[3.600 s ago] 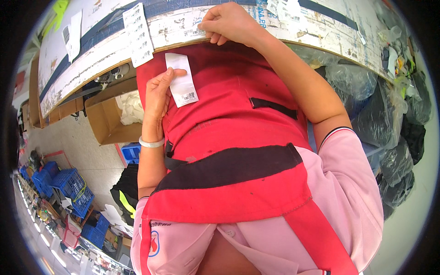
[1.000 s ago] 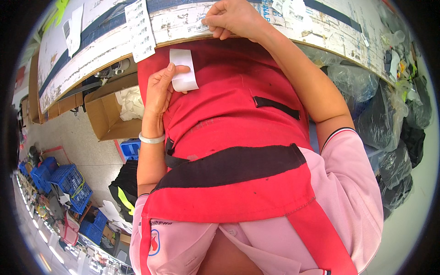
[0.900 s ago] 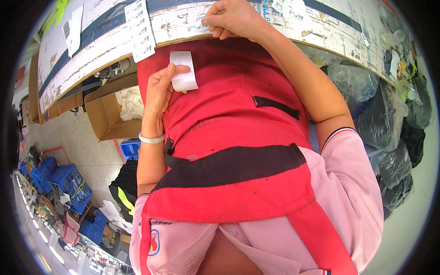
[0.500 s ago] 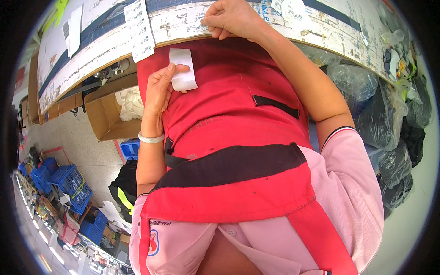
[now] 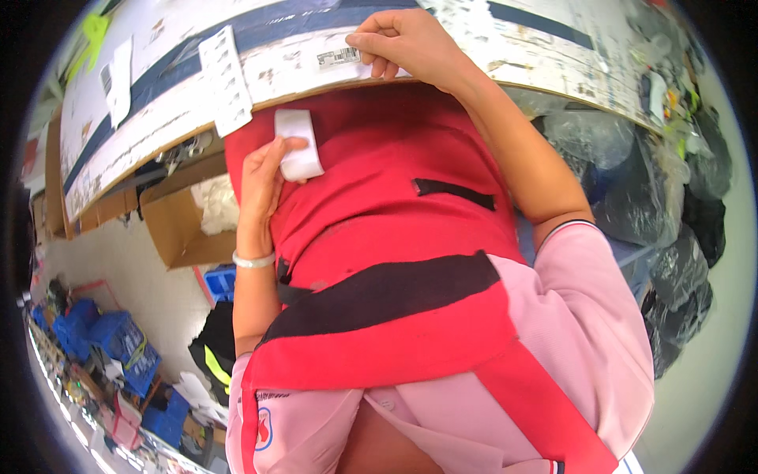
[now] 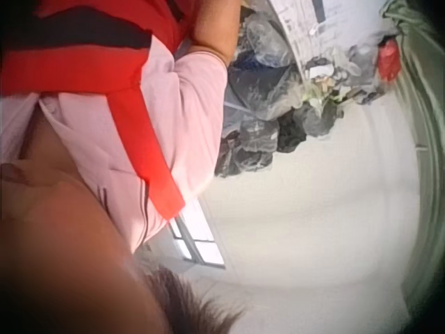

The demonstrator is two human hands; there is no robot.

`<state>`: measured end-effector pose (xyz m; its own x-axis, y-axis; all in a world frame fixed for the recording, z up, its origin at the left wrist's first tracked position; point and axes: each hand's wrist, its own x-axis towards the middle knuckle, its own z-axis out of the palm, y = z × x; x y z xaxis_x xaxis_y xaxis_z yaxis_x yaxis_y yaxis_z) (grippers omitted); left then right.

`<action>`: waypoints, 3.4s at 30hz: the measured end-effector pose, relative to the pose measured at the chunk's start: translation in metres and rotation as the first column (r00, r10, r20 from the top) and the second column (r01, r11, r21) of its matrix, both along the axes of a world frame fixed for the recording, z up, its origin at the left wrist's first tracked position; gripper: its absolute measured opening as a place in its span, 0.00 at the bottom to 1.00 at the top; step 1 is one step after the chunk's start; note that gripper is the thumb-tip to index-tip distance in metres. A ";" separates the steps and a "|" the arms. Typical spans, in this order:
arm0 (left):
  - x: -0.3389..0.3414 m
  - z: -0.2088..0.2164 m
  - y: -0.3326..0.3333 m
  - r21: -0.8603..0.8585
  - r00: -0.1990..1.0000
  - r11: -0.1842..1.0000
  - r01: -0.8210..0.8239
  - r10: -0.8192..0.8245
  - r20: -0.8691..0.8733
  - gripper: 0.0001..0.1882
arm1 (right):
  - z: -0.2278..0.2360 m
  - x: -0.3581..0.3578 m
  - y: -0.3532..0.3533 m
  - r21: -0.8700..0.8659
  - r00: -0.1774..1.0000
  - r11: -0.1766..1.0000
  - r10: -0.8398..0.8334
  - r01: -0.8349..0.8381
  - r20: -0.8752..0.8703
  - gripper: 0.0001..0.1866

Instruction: Sorting through and organizing industrial labels or small tags at a workstation.

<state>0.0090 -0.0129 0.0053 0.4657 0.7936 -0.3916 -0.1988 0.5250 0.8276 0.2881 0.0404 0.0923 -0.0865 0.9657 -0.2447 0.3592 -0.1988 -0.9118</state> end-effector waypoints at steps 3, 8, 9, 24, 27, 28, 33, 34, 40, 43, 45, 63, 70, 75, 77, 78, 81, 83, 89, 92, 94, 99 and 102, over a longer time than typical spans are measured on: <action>-0.005 -0.001 -0.003 -0.017 0.999 0.999 -0.044 0.044 -0.015 0.19 | 0.006 0.046 -0.008 0.067 0.991 0.990 -0.123 0.120 0.043 0.11; 0.002 0.006 0.001 -0.048 0.999 0.998 -0.050 0.050 -0.002 0.19 | -0.017 0.127 -0.023 0.199 0.902 0.936 -0.336 0.289 0.270 0.11; 0.002 0.006 0.002 -0.041 0.999 0.998 -0.045 0.045 0.003 0.19 | -0.028 0.132 -0.024 0.162 0.802 0.952 -0.307 0.260 0.513 0.13; -0.015 0.004 -0.003 -0.066 0.991 0.990 -0.125 0.127 0.028 0.12 | -0.021 0.079 -0.057 0.484 0.818 0.823 -0.481 0.296 0.317 0.07; -0.053 -0.002 -0.006 -0.104 0.954 0.948 -0.300 0.300 -0.013 0.13 | -0.017 0.047 -0.053 0.491 0.870 0.850 -0.378 0.191 0.315 0.05; -0.075 -0.011 -0.007 -0.097 0.931 0.926 -0.364 0.362 -0.035 0.14 | -0.017 0.037 -0.051 0.501 0.888 0.851 -0.343 0.156 0.307 0.06; -0.178 -0.098 -0.018 -0.164 0.823 0.806 -0.568 0.554 -0.126 0.19 | -0.009 -0.040 -0.046 0.458 0.971 0.888 -0.072 -0.041 0.227 0.05; -0.203 -0.124 -0.031 -0.156 0.806 0.791 -0.591 0.576 -0.133 0.19 | -0.008 -0.056 -0.045 0.461 0.975 0.885 -0.046 -0.060 0.216 0.05; -0.225 -0.156 -0.043 0.486 -0.056 0.874 -0.007 0.485 -0.872 0.28 | -0.020 -0.098 -0.054 0.476 0.925 0.795 0.288 -0.376 0.249 0.04; -0.153 -0.078 0.013 0.374 0.572 0.816 -0.442 0.577 -0.583 0.14 | -0.031 -0.086 -0.061 0.408 0.914 0.828 0.285 -0.386 0.287 0.04; -0.110 -0.019 0.028 0.489 0.665 0.783 -0.384 0.602 -0.441 0.09 | -0.032 -0.087 -0.062 0.399 0.902 0.819 0.306 -0.412 0.303 0.04; -0.028 0.063 0.096 0.573 0.449 0.813 0.103 0.475 -0.756 0.28 | -0.044 -0.082 -0.060 0.330 0.860 0.799 0.419 -0.502 0.292 0.04; -0.043 0.049 0.107 0.522 0.593 0.853 0.024 0.408 -0.695 0.28 | -0.046 -0.081 -0.060 0.319 0.857 0.801 0.431 -0.507 0.282 0.06; -0.045 0.054 0.091 0.652 0.585 0.742 -0.156 0.601 -0.544 0.19 | -0.044 -0.079 -0.059 0.312 0.868 0.814 0.424 -0.491 0.259 0.07; -0.040 0.065 0.076 0.681 0.612 0.691 -0.242 0.653 -0.445 0.18 | -0.045 -0.079 -0.058 0.344 0.882 0.812 0.423 -0.471 0.210 0.05; -0.038 0.070 0.068 0.696 0.625 0.636 -0.335 0.702 -0.341 0.17 | -0.039 -0.080 -0.058 0.343 0.885 0.816 0.416 -0.465 0.210 0.05; -0.029 0.075 0.037 0.590 0.724 0.719 -0.367 0.619 -0.304 0.14 | -0.017 -0.089 -0.054 0.196 0.950 0.938 0.304 -0.287 -0.063 0.07; -0.008 0.075 0.011 0.432 0.823 0.802 -0.412 0.531 -0.201 0.13 | -0.011 -0.094 -0.049 0.095 0.959 0.977 0.205 -0.190 -0.195 0.07; 0.001 0.059 0.001 0.185 0.882 0.871 -0.455 0.469 -0.041 0.10 | -0.038 -0.094 -0.062 0.142 0.910 0.907 0.409 -0.397 -0.068 0.06; 0.004 0.065 0.004 0.227 0.891 0.877 -0.423 0.449 -0.073 0.10 | -0.036 -0.089 -0.062 0.214 0.871 0.846 0.486 -0.489 0.070 0.07; -0.001 0.059 -0.003 0.288 0.883 0.878 -0.382 0.439 -0.165 0.10 | -0.017 -0.087 -0.052 -0.032 0.931 0.989 0.122 -0.142 -0.343 0.07; 0.004 0.057 -0.021 0.369 0.918 0.895 -0.249 0.340 -0.205 0.07 | -0.010 -0.078 -0.042 0.030 0.941 0.996 0.087 -0.082 -0.326 0.08; 0.005 0.070 -0.012 0.336 0.942 0.916 -0.218 0.287 -0.173 0.07 | -0.010 -0.086 -0.054 -0.015 0.910 0.973 0.208 -0.228 -0.358 0.07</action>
